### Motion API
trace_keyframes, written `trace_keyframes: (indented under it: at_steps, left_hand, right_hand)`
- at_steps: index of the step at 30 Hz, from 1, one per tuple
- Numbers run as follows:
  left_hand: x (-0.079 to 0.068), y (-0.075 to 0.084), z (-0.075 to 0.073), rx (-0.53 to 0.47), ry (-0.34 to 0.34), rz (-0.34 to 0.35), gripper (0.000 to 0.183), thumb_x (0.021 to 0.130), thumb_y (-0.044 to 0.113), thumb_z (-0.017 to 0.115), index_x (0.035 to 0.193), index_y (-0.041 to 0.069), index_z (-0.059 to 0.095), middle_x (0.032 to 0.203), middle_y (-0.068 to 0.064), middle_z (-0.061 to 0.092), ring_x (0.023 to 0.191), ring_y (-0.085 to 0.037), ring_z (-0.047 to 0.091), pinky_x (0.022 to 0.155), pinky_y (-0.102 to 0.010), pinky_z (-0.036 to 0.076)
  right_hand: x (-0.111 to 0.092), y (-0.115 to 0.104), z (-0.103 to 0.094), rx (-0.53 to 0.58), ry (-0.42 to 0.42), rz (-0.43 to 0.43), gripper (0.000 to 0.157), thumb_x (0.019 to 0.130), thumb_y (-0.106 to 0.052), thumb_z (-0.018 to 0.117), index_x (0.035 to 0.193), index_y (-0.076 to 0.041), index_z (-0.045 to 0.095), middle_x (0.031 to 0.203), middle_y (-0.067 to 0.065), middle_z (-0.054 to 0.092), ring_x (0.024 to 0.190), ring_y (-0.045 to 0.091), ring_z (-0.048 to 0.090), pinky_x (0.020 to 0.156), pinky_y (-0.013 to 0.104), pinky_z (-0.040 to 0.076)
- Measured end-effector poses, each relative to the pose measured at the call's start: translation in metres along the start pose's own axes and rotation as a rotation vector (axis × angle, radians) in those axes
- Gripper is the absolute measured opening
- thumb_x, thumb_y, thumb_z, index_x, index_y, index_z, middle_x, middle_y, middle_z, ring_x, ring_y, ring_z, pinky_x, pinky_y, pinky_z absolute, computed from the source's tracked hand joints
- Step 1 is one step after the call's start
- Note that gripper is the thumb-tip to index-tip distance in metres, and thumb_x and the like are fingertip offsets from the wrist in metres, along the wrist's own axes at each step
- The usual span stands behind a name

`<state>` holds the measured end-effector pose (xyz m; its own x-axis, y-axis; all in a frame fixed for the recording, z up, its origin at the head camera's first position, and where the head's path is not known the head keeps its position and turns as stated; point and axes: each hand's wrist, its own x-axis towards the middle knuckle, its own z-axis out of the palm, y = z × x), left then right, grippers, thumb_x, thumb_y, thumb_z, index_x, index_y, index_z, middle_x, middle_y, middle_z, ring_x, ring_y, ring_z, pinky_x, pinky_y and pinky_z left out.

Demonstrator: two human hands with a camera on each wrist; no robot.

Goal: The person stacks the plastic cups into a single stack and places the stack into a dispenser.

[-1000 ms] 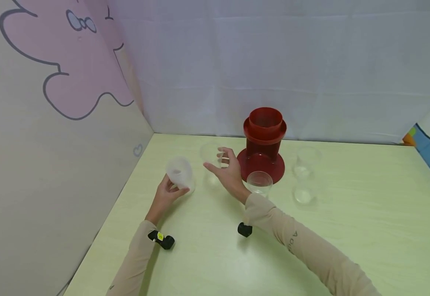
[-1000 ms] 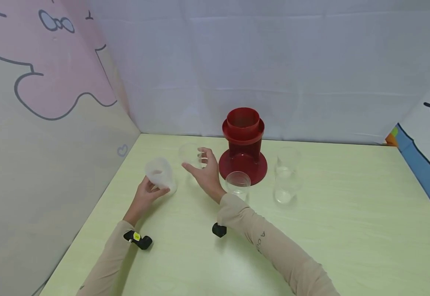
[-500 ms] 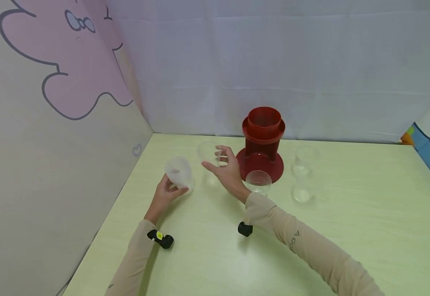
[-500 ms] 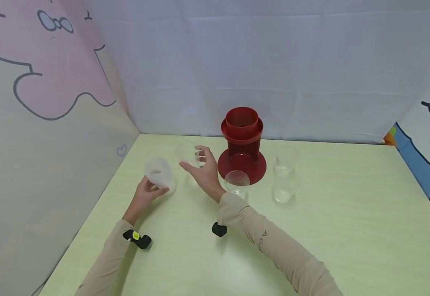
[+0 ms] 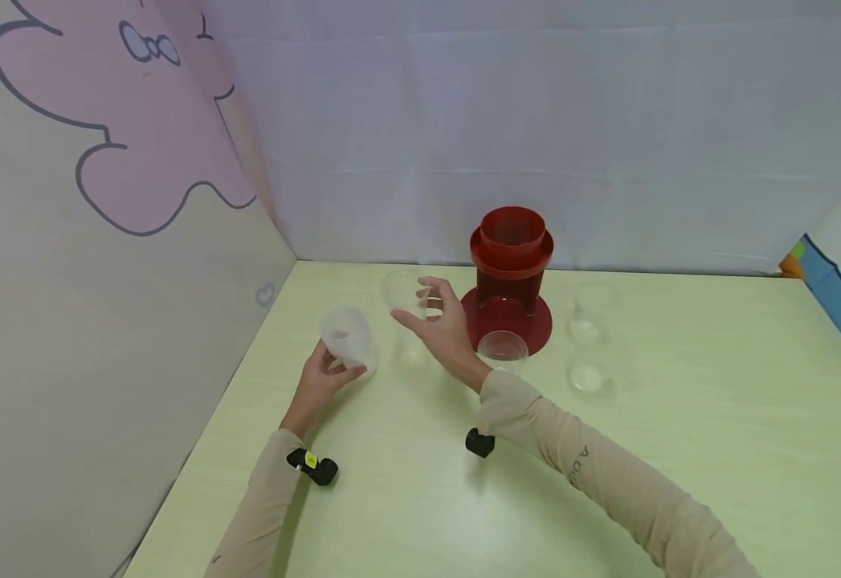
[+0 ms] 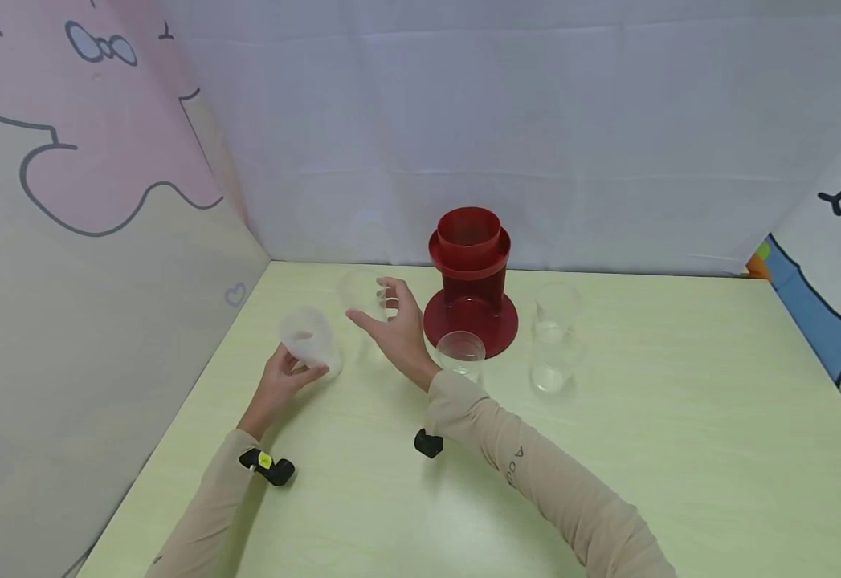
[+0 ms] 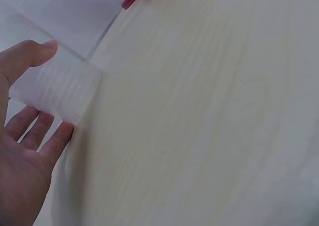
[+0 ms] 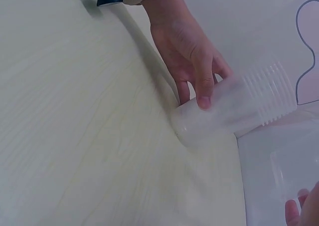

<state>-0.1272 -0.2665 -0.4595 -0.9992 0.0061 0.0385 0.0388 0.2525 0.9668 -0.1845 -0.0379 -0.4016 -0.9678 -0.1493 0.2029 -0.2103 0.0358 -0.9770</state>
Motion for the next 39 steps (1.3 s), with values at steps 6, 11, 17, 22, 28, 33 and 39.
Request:
trace_keyframes:
  at_steps: [6, 11, 17, 22, 28, 33, 39]
  left_hand:
    - [0.001, -0.001, 0.0, -0.001, 0.004, 0.018, 0.076, 0.08, 0.006, 0.075, 0.143, 0.009, 0.033, 0.141, -0.014, 0.043, 0.128, -0.031, 0.042, 0.095, -0.034, 0.048]
    - [0.007, -0.018, -0.003, -0.004, 0.019, 0.01, 0.076, 0.078, 0.013, 0.079, 0.141, 0.015, 0.037, 0.139, -0.01, 0.046, 0.127, -0.027, 0.044, 0.095, -0.034, 0.048]
    - [0.005, -0.016, -0.002, 0.005, 0.024, 0.028, 0.076, 0.078, 0.015, 0.079, 0.142, 0.016, 0.037, 0.139, -0.009, 0.047, 0.126, -0.027, 0.044, 0.095, -0.033, 0.048]
    - [0.005, -0.017, -0.002, -0.004, 0.025, 0.012, 0.077, 0.078, 0.015, 0.079, 0.142, 0.017, 0.037, 0.139, -0.007, 0.046, 0.126, -0.025, 0.044, 0.096, -0.033, 0.047]
    - [0.008, -0.027, -0.003, 0.002, 0.033, 0.033, 0.078, 0.077, 0.021, 0.081, 0.141, 0.021, 0.038, 0.139, -0.005, 0.047, 0.126, -0.025, 0.045, 0.096, -0.034, 0.047]
    - [0.009, -0.027, -0.003, -0.002, 0.029, 0.029, 0.078, 0.076, 0.021, 0.081, 0.141, 0.021, 0.038, 0.138, -0.005, 0.047, 0.126, -0.024, 0.045, 0.097, -0.034, 0.047]
    - [0.009, -0.023, -0.003, -0.03, 0.022, -0.001, 0.079, 0.076, 0.015, 0.081, 0.141, 0.018, 0.037, 0.137, -0.007, 0.047, 0.126, -0.024, 0.044, 0.098, -0.033, 0.046]
  right_hand:
    - [0.0, -0.005, 0.0, -0.015, -0.009, -0.004, 0.058, 0.081, -0.03, 0.077, 0.13, -0.019, 0.047, 0.122, 0.003, 0.056, 0.112, 0.024, 0.052, 0.093, 0.039, 0.049]
    - [0.0, -0.009, 0.0, 0.001, -0.013, -0.028, 0.058, 0.08, -0.031, 0.077, 0.129, -0.018, 0.048, 0.122, 0.003, 0.056, 0.111, 0.026, 0.052, 0.093, 0.045, 0.048]
    - [0.003, -0.013, 0.001, -0.007, -0.027, -0.044, 0.059, 0.079, -0.032, 0.077, 0.129, -0.018, 0.049, 0.119, -0.001, 0.056, 0.11, 0.022, 0.053, 0.091, 0.04, 0.049]
    - [0.003, -0.017, 0.002, -0.012, -0.06, -0.053, 0.057, 0.08, -0.033, 0.077, 0.128, -0.02, 0.05, 0.117, -0.001, 0.057, 0.109, 0.02, 0.053, 0.09, 0.036, 0.05]
    - [0.004, -0.021, 0.005, 0.004, -0.076, -0.084, 0.057, 0.079, -0.032, 0.078, 0.128, -0.019, 0.051, 0.116, 0.0, 0.057, 0.11, 0.025, 0.053, 0.09, 0.04, 0.05]
    - [0.005, -0.024, 0.006, 0.012, -0.089, -0.102, 0.057, 0.08, -0.03, 0.077, 0.129, -0.016, 0.051, 0.117, 0.002, 0.057, 0.109, 0.025, 0.055, 0.09, 0.039, 0.051]
    - [0.007, -0.029, 0.007, 0.026, -0.107, -0.12, 0.056, 0.081, -0.027, 0.077, 0.129, -0.014, 0.052, 0.117, 0.004, 0.057, 0.108, 0.027, 0.056, 0.088, 0.037, 0.051]
